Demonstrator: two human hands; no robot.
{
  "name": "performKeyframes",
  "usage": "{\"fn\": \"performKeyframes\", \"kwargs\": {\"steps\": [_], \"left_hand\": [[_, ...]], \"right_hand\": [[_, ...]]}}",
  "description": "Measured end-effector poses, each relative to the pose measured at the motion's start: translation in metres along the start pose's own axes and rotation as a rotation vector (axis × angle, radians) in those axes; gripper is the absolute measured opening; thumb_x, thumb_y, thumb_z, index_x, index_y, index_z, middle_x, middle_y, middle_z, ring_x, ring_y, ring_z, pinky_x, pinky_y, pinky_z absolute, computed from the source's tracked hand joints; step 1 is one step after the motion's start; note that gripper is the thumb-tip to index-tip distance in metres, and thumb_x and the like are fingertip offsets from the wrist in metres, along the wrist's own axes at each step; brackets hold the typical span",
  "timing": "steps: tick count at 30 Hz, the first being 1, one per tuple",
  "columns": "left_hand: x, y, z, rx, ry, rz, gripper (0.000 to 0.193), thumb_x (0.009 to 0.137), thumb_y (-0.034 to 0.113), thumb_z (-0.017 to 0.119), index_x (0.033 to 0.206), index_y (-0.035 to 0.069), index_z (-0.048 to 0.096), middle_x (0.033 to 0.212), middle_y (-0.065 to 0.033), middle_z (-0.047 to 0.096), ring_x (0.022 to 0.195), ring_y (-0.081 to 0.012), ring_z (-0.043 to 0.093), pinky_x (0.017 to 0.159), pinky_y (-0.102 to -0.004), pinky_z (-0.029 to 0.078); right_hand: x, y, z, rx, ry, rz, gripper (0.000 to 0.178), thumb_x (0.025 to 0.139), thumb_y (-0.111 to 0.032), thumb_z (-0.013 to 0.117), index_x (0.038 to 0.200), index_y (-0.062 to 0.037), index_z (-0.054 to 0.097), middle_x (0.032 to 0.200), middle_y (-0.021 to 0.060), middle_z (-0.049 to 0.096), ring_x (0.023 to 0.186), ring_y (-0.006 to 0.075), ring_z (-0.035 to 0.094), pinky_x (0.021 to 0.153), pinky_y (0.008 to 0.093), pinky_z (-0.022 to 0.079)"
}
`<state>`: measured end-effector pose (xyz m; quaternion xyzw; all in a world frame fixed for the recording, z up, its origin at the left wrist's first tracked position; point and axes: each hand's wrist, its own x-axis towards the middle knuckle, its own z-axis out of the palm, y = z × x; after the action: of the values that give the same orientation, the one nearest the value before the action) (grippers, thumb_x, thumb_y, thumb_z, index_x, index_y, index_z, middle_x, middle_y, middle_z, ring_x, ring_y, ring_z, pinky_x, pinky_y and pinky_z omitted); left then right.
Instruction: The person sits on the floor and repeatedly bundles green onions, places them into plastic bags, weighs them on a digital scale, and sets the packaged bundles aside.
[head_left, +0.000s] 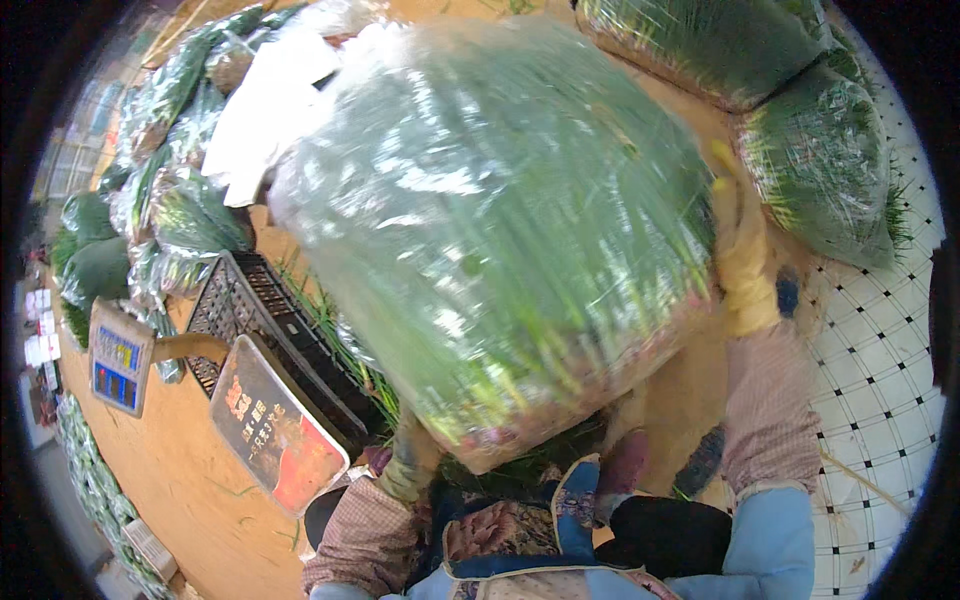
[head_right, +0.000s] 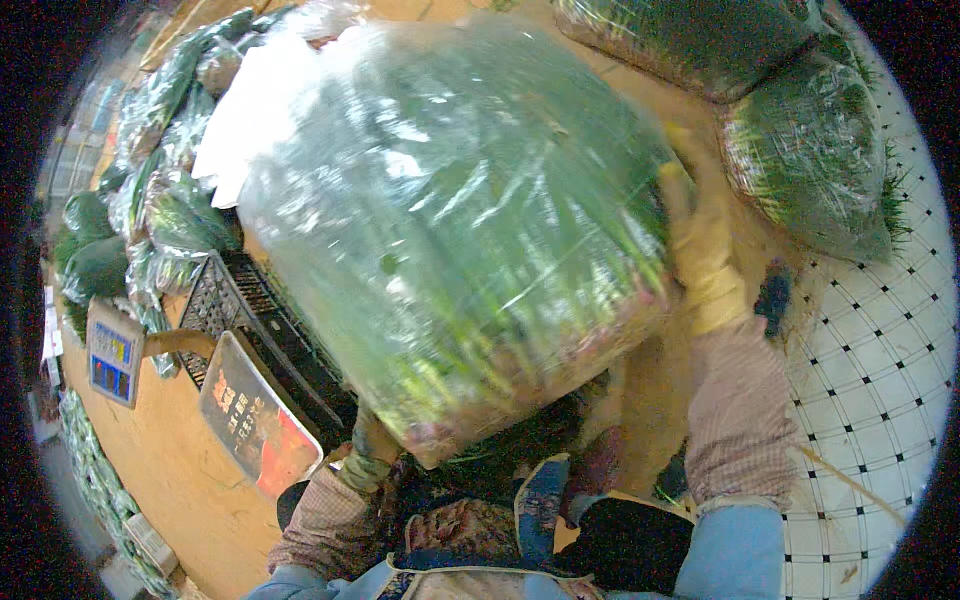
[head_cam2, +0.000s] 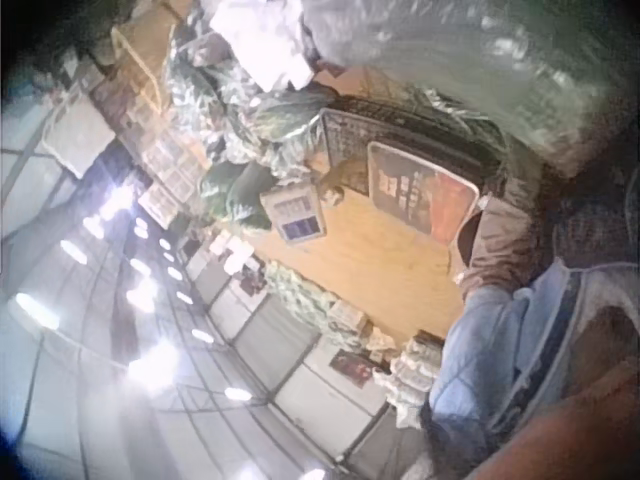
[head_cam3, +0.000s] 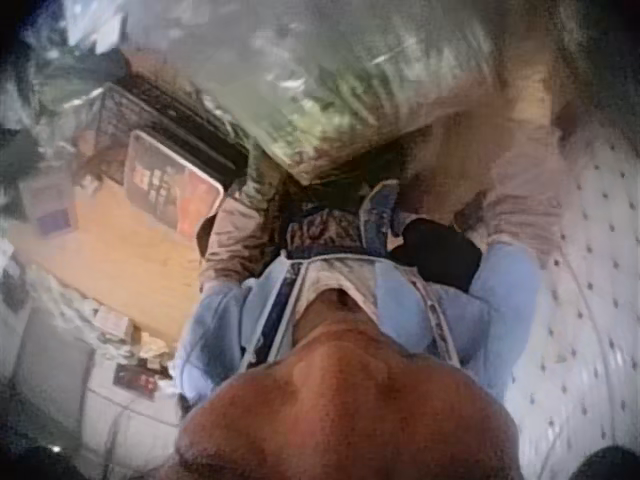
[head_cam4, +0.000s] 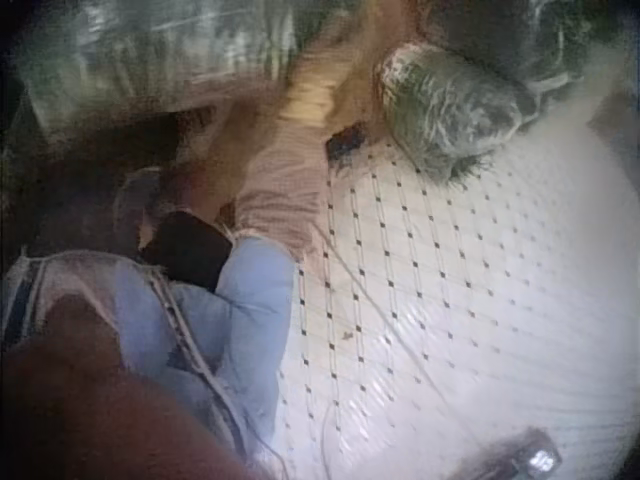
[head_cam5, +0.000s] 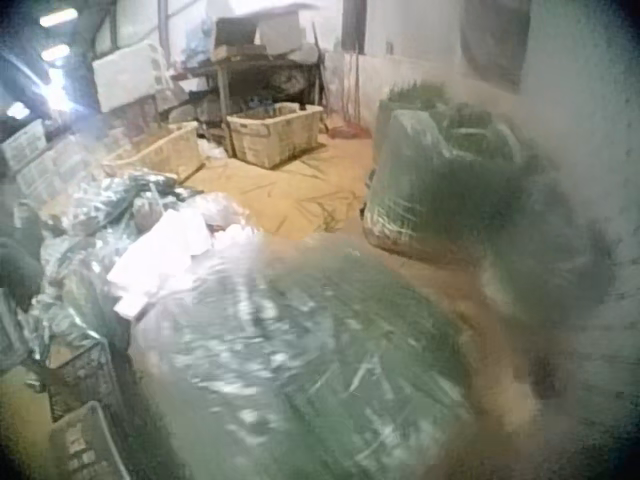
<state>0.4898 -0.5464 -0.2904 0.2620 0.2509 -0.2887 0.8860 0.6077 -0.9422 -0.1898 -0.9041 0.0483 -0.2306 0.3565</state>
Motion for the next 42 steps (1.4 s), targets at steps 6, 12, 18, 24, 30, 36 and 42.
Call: {"fn": "performKeyframes", "kwargs": {"steps": [6,12,18,24,30,36,42], "left_hand": [[0.012,-0.001,-0.004,0.131,0.008,0.002,0.061,0.086,0.051,0.034,0.129,0.008,0.029,0.127,-0.0112,0.038,0.113,-0.0264,0.041,0.094,-0.0406,0.036],[0.003,0.027,-0.052,0.058,-0.074,0.073,0.057,0.086,0.049,0.035,0.124,0.007,0.035,0.123,-0.0120,0.042,0.112,-0.0257,0.042,0.093,-0.0393,0.037],[-0.014,0.027,-0.126,0.276,0.180,0.101,0.062,0.079,0.059,0.042,0.113,0.008,0.049,0.096,-0.0037,0.057,0.080,-0.0146,0.053,0.061,-0.0257,0.043],[-0.058,0.033,-0.084,0.639,0.158,0.180,0.041,0.080,0.042,0.054,0.102,0.007,0.053,0.076,0.0017,0.053,0.059,-0.0088,0.047,0.050,-0.0234,0.042],[-0.152,0.037,-0.084,0.417,0.116,0.175,0.029,0.086,0.018,0.048,0.112,0.008,0.044,0.082,-0.0043,0.053,0.073,-0.0167,0.055,0.060,-0.0284,0.047],[-0.167,0.019,-0.067,0.532,0.102,0.098,0.022,0.084,0.016,0.050,0.104,0.008,0.048,0.079,-0.0051,0.052,0.070,-0.0180,0.052,0.060,-0.0288,0.046],[-0.165,0.018,-0.096,0.619,0.112,0.076,0.019,0.083,0.016,0.052,0.100,0.008,0.048,0.075,-0.0049,0.050,0.063,-0.0170,0.049,0.054,-0.0287,0.043]], "right_hand": [[-0.041,0.127,-0.051,-0.395,-0.067,0.434,0.041,0.087,-0.029,0.043,0.115,-0.0003,0.047,0.116,0.0197,0.048,0.108,0.0314,0.045,0.091,0.0337,0.035],[-0.086,0.085,-0.059,-0.233,-0.195,0.225,0.044,0.087,-0.032,0.040,0.117,-0.0002,0.045,0.115,0.0225,0.048,0.105,0.0320,0.049,0.089,0.0338,0.037],[-0.117,0.035,-0.037,-0.795,-0.417,0.290,0.048,0.086,-0.034,0.042,0.119,0.0001,0.043,0.113,0.0229,0.049,0.106,0.0329,0.047,0.089,0.0353,0.036],[-0.103,-0.087,-0.056,-0.196,-0.255,0.461,0.054,0.082,-0.034,0.049,0.122,-0.0002,0.038,0.116,0.0200,0.048,0.108,0.0316,0.045,0.091,0.0334,0.035],[-0.127,-0.333,-0.058,-0.002,-0.830,-0.314,0.039,0.078,-0.022,0.057,0.111,-0.0011,0.049,0.085,0.0106,0.061,0.074,0.0184,0.057,0.068,0.0290,0.047],[-0.218,-0.437,-0.047,0.050,-0.941,-0.694,0.036,0.077,-0.023,0.057,0.105,-0.0012,0.051,0.082,0.0113,0.060,0.072,0.0201,0.057,0.066,0.0305,0.047],[-0.280,-0.464,-0.028,0.015,-0.970,-0.702,0.033,0.076,-0.023,0.057,0.100,-0.0013,0.052,0.080,0.0121,0.060,0.071,0.0218,0.058,0.064,0.0320,0.047]]}}
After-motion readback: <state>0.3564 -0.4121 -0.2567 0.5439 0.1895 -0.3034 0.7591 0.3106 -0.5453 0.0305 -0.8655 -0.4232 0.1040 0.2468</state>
